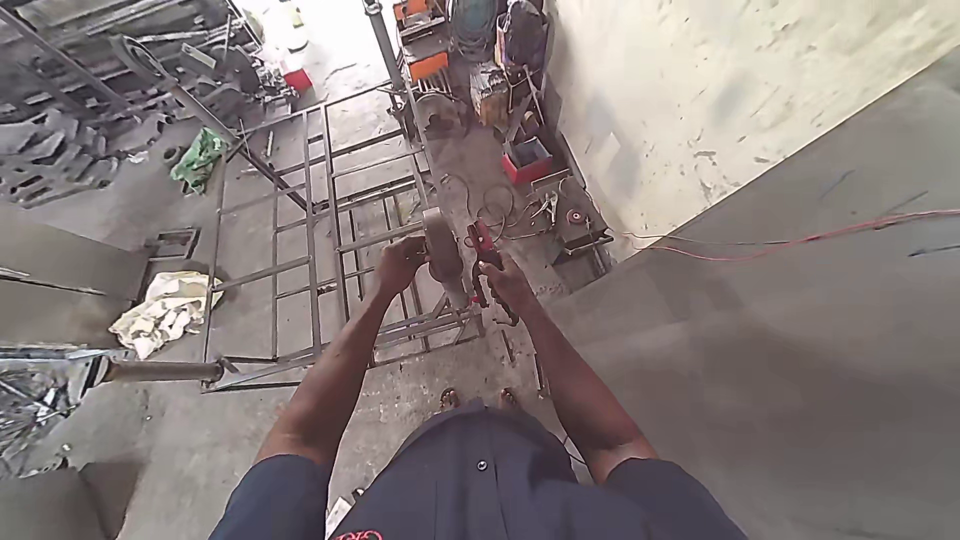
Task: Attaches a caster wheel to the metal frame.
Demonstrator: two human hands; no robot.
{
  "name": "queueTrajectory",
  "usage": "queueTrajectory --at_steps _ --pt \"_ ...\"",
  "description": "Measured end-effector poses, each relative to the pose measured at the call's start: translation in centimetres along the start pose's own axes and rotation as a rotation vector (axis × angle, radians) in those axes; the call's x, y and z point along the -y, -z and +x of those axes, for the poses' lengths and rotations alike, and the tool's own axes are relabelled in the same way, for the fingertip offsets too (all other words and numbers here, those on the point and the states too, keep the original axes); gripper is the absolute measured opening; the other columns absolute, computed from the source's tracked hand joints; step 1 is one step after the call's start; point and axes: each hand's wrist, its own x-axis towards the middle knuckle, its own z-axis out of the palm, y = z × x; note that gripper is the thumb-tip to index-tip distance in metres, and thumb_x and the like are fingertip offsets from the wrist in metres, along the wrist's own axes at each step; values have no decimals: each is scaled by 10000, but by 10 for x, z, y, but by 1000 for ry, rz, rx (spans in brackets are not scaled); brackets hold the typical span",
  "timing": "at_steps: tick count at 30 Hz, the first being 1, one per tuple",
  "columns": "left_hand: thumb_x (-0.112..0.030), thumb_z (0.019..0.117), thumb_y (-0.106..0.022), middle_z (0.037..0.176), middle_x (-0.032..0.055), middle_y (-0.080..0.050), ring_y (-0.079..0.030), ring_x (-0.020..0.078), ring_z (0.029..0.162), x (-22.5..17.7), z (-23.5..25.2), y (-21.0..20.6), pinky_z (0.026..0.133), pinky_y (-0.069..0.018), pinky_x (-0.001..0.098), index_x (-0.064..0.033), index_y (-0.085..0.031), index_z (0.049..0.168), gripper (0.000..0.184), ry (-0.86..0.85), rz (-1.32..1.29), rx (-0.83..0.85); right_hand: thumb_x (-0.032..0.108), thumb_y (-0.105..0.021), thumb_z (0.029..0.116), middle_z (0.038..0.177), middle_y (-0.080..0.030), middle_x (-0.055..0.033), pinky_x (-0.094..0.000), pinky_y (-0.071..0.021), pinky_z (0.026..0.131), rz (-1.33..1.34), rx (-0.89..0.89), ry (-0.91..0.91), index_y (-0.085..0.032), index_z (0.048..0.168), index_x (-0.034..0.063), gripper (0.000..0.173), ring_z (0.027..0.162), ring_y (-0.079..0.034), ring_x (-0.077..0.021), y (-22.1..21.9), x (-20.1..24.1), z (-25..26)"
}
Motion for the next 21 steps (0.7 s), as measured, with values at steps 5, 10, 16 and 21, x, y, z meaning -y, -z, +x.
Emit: queueTrajectory --at_steps 5,10,16,21 --pt "-255 965 -725 1208 48 -738 -698 165 1130 5 3 1 1050 -539 457 -137 -688 1301 358 -45 42 4 542 -637 971 817 -645 -130 -421 -550 553 97 -74 158 -561 1326 117 560 583 -603 -233 2 -9 -6" --pt "-261 970 -718 1205 59 -731 -690 195 1134 4 3 2 1052 -524 489 -130 -682 1304 361 -50 53 21 319 -672 973 844 -650 -81 -330 -568 571 260 -106 185 -562 1263 14 435 626 -626 -161 5 -38 -45" --pt "-215 983 -696 1211 60 -733 -692 177 1135 1 1 2 1061 -522 458 -102 -692 1289 327 -100 29 6 343 -644 987 988 -675 -109 -361 -594 696 250 -118 114 -541 1335 8 494 790 -668 -172 3 -89 -69" --pt "-186 968 -719 1189 74 -739 -713 147 1086 7 1 -1 1022 -563 397 -71 -669 1301 356 -126 -27 5 372 -723 930 854 -665 -71 -345 -576 607 229 -158 97 -611 1165 9 447 675 -644 -157 -9 -123 -63"
